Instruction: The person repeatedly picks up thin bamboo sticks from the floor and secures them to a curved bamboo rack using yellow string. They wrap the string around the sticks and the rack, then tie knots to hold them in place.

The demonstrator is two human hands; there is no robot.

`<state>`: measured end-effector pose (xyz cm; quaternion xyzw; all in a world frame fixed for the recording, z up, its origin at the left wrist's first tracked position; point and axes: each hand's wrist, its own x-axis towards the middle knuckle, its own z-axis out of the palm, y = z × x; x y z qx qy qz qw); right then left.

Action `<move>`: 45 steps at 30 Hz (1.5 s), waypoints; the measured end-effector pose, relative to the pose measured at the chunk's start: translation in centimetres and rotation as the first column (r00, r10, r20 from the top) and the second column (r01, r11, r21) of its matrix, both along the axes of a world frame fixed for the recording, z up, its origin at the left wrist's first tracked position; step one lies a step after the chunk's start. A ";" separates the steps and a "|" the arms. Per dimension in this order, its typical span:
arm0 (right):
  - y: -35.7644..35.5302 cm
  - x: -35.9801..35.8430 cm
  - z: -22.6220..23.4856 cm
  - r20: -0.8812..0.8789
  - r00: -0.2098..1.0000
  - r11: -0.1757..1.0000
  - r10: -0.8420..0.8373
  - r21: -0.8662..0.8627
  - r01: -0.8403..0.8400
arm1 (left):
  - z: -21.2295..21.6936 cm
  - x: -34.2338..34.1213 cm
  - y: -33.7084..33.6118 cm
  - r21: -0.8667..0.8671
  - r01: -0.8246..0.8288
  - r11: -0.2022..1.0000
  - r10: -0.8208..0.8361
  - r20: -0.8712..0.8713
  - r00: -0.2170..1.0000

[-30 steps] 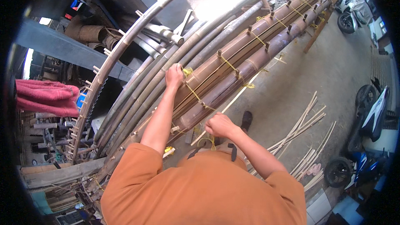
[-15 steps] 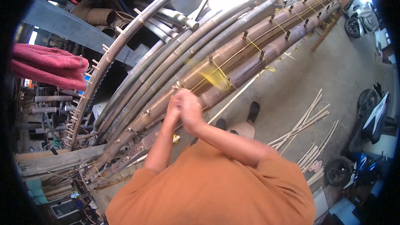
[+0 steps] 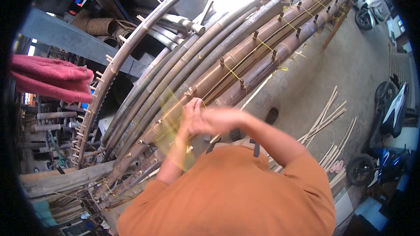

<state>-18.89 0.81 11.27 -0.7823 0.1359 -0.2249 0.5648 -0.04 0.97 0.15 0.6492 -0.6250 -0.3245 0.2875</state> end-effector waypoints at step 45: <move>34.1 -68.4 -97.3 -0.961 -0.057 -0.696 0.269 -0.235 0.679 | -32.4 -58.3 -0.2 0.922 0.358 0.146 -0.931 0.006 0.364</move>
